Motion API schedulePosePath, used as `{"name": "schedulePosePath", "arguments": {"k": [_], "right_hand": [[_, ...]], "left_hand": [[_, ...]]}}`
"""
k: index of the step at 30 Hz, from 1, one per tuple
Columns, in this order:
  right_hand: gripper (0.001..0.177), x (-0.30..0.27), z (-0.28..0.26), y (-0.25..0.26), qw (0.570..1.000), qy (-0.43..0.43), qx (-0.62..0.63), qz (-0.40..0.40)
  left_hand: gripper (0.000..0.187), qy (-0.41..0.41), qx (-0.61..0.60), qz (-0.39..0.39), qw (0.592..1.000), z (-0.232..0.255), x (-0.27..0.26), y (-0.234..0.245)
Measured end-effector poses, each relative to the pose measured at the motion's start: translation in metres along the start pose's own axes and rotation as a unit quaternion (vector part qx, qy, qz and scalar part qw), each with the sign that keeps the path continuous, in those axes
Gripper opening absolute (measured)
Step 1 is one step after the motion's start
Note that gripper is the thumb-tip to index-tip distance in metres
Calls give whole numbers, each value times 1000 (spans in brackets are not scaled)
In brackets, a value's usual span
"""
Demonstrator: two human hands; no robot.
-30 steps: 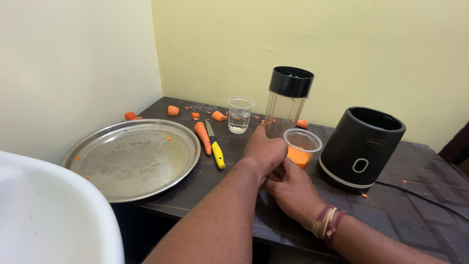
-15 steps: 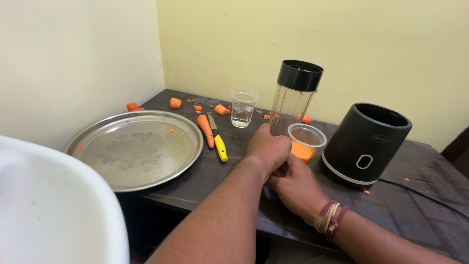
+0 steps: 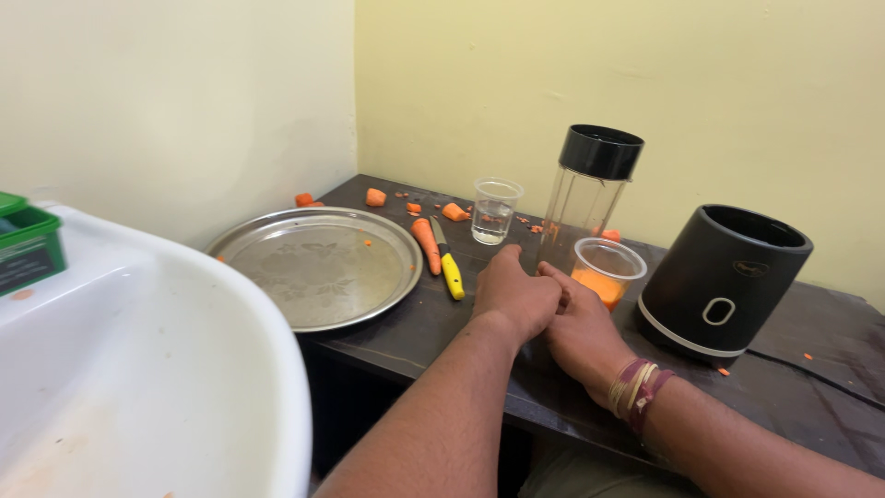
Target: The person operates a personal blender to blend a carrot mixture, then removes the jar from the motor base and unscrews the blade lid. They pour the blended juice into a plastic cup, rinse the blender jar under the tap, and finally rinse a metal tray in the sink.
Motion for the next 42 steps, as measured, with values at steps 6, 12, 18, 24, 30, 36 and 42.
{"name": "schedulePosePath", "arguments": {"k": [6, 12, 18, 24, 30, 36, 42], "right_hand": [[71, 10, 0, -10, 1000, 0, 16, -15], [73, 18, -5, -26, 997, 19, 41, -59], [79, 20, -17, -36, 997, 32, -6, -71], [83, 15, -21, -46, 996, 19, -12, -90], [87, 4, -25, -50, 994, 22, -23, -106], [87, -6, -20, -39, 995, 16, -30, -93], [86, -11, -14, -33, 996, 9, -37, -83]], "left_hand": [[74, -7, 19, 34, 999, 3, -4, 21], [53, 4, 38, 90, 995, 7, -19, 44], [49, 9, 90, 185, 978, 9, -38, 73], [43, 58, 164, 220, 960, 5, -55, 88], [48, 105, 210, 243, 941, -2, -74, 105], [38, 102, 247, 222, 938, -7, -81, 104], [33, 82, 273, 195, 939, -5, -89, 96]]}}
Point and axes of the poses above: each hand's wrist, its own x-axis towards the middle knuckle, its own y-axis out of the back of the hand, z = x × y, the point moved 6 cm from there along x, towards the middle knuckle, and after that the axes turned 8 degrees about -x, right-handed, at the moved point
